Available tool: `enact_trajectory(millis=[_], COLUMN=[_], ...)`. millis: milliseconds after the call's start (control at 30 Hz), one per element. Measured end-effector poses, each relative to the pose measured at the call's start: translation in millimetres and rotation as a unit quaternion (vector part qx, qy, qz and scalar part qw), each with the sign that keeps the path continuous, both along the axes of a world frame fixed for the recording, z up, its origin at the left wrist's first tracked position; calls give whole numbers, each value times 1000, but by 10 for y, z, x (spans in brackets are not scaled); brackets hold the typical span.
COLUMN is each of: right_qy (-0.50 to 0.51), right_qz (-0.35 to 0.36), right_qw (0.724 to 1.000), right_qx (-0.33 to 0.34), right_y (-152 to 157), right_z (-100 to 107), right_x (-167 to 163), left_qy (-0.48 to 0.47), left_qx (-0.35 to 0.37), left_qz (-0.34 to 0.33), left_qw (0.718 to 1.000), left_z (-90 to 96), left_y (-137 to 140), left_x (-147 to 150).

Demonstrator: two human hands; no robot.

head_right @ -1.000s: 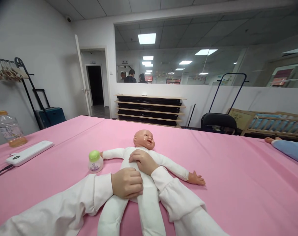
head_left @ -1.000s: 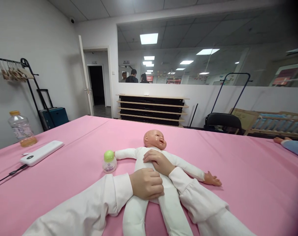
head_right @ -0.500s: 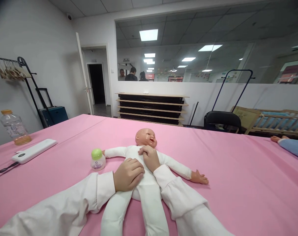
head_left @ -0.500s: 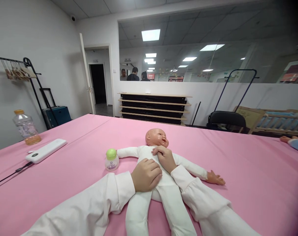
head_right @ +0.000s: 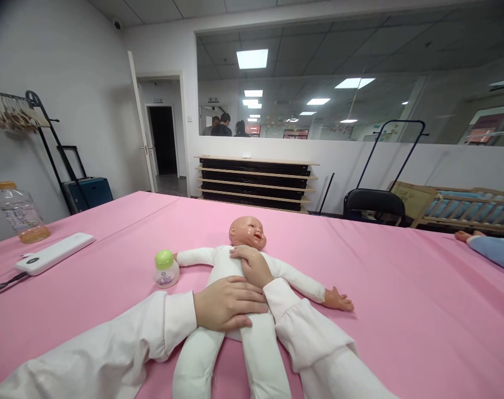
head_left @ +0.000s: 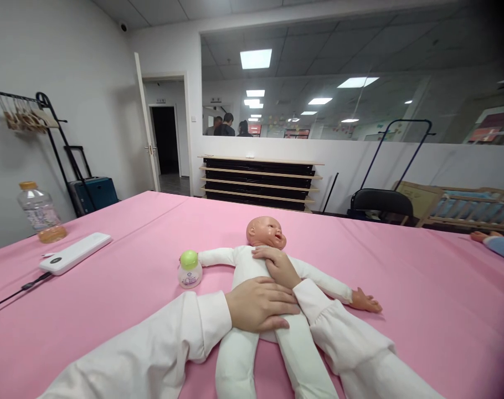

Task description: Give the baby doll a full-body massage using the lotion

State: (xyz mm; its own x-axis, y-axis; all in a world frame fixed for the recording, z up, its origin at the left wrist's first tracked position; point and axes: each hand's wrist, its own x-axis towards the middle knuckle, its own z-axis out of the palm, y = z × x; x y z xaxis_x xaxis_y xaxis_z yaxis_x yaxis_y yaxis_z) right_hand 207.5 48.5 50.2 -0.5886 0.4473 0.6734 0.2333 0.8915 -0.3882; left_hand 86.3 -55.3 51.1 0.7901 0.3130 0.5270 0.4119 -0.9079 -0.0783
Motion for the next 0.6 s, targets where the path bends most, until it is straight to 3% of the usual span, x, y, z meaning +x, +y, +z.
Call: enact_trajectory(millis=[100, 200, 300, 400, 500, 600], right_qy=[67, 79, 21, -75, -131, -111], right_qz=[-54, -20, 74, 125, 112, 58], right_qw=[996, 997, 996, 985, 980, 989], right_qx=[-25, 0, 46, 92, 99, 73], right_y=[4, -71, -159, -196, -160, -74], right_z=[-35, -10, 54, 112, 121, 70], right_x=[28, 46, 50, 40, 23, 13], left_qy=[-38, -52, -45, -38, -30, -29], left_qx=[13, 72, 120, 105, 62, 35], left_qz=[86, 123, 32, -62, -75, -55], left_qw=[995, 988, 991, 992, 995, 997], left_z=[-2, -16, -35, -41, -30, -21], left_y=[-29, -46, -34, -6, 17, 17], left_x=[-16, -28, -27, -14, 5, 17])
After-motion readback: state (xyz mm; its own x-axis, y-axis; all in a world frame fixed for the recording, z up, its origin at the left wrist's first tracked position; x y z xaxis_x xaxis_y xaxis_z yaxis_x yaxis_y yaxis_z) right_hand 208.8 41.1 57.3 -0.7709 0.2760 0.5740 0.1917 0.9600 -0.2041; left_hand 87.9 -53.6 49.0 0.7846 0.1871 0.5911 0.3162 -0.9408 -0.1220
